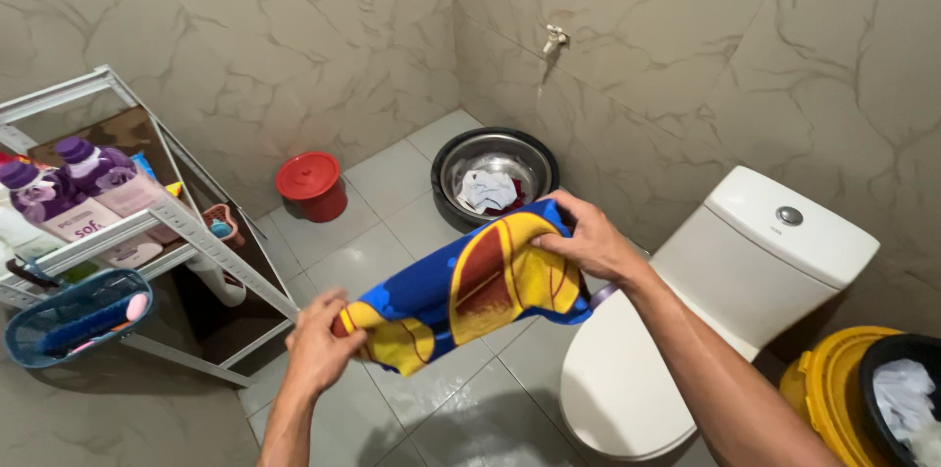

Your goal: The person folds a blue and yellow towel and places it on a bathroom shelf. Then the person picks up a pink towel, folds it, and holds it in the bathroom.

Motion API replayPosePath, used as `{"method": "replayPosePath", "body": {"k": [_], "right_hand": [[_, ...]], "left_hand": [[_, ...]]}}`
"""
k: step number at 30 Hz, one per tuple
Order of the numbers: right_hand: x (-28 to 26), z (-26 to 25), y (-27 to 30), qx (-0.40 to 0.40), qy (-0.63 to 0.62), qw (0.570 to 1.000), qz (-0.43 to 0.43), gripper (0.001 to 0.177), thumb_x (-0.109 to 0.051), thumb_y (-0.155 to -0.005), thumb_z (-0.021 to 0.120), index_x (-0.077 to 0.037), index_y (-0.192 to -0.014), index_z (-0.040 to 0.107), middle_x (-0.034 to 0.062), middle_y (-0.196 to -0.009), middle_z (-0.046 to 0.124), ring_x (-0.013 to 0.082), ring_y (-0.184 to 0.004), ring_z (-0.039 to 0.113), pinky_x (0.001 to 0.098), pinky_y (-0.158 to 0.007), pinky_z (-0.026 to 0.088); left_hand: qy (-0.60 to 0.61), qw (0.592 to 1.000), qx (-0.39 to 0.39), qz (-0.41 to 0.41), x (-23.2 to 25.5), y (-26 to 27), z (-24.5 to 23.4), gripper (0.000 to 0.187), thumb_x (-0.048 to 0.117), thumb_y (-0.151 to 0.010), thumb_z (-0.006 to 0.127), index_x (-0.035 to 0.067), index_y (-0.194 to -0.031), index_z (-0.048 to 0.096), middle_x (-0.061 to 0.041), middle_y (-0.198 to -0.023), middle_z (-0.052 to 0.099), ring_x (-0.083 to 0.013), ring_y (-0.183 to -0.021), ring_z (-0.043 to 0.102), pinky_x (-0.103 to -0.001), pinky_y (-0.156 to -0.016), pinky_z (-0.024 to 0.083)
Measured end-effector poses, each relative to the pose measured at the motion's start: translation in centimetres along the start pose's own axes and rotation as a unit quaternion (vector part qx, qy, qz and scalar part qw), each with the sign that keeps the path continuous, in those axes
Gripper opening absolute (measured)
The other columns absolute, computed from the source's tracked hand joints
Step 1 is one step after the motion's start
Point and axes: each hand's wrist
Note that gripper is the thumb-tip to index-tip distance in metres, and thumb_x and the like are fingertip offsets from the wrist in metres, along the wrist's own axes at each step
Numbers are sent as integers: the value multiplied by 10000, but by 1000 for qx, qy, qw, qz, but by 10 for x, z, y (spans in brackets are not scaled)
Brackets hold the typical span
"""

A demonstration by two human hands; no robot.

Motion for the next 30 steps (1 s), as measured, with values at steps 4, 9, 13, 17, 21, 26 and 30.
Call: {"method": "replayPosePath", "body": {"k": [4,9,13,17,21,26,30], "right_hand": [[-29,18,-3,-18,4,999,-29,404,-174,-833,751,-74,-1208,635,57,-1040,743,146,-947,696,312,-864,560],[-65,41,-11,-103,50,988,-107,461,-176,-832,726,-84,-1273,628,58,-1068,749,152,-979,717,308,-886,567],[-80,54,-16,-131,52,988,-67,498,-200,-818,739,-85,-1289,625,76,-1073,757,173,-974,722,322,-890,568],[-66,41,-22,-130,56,987,-75,552,-264,-840,802,-65,-1321,616,102,-1231,721,190,-1168,669,340,-1033,497],[-21,12,-22,-159,-131,978,-32,683,-388,-872,719,-102,-1461,526,99,-1431,613,216,-1337,563,363,-1124,423],[50,25,7,-137,-344,925,88,853,-628,-815,628,-180,-1515,437,31,-1454,576,215,-1319,552,441,-1051,465],[86,64,22,-161,-452,871,108,937,-653,-810,692,-132,-1533,402,43,-1520,520,182,-1394,490,404,-1165,395]], "left_hand": [[6,966,-186,-177,21,6,-10,620,276,-707,793,170,-1304,660,-112,-1249,766,-297,-1222,714,-371,-1092,525],[322,928,-181,42,94,8,-9,997,214,-614,959,97,-1443,419,-115,-1340,617,-197,-1274,571,-389,-1055,443],[427,895,-132,16,147,-1,2,704,125,-697,881,37,-1322,568,-101,-1169,746,-184,-1078,698,-344,-948,554],[511,849,-133,15,157,-6,0,525,28,-778,788,10,-1279,631,-75,-1152,754,-150,-1047,710,-312,-930,565],[514,850,-117,4,145,-8,-4,456,-9,-798,774,-19,-1241,665,-101,-1127,759,-174,-1018,718,-330,-916,563],[625,772,-114,-31,121,-15,-8,458,9,-809,754,-22,-1248,628,-103,-1166,735,-209,-1048,709,-368,-935,564],[646,748,-142,-55,114,-18,-10,452,38,-817,742,-27,-1251,634,-111,-1176,738,-220,-1054,711,-374,-931,567]]}}
Point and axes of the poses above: each hand's wrist, its own y-axis away from the middle knuckle, its own z-axis out of the palm, x = y × z
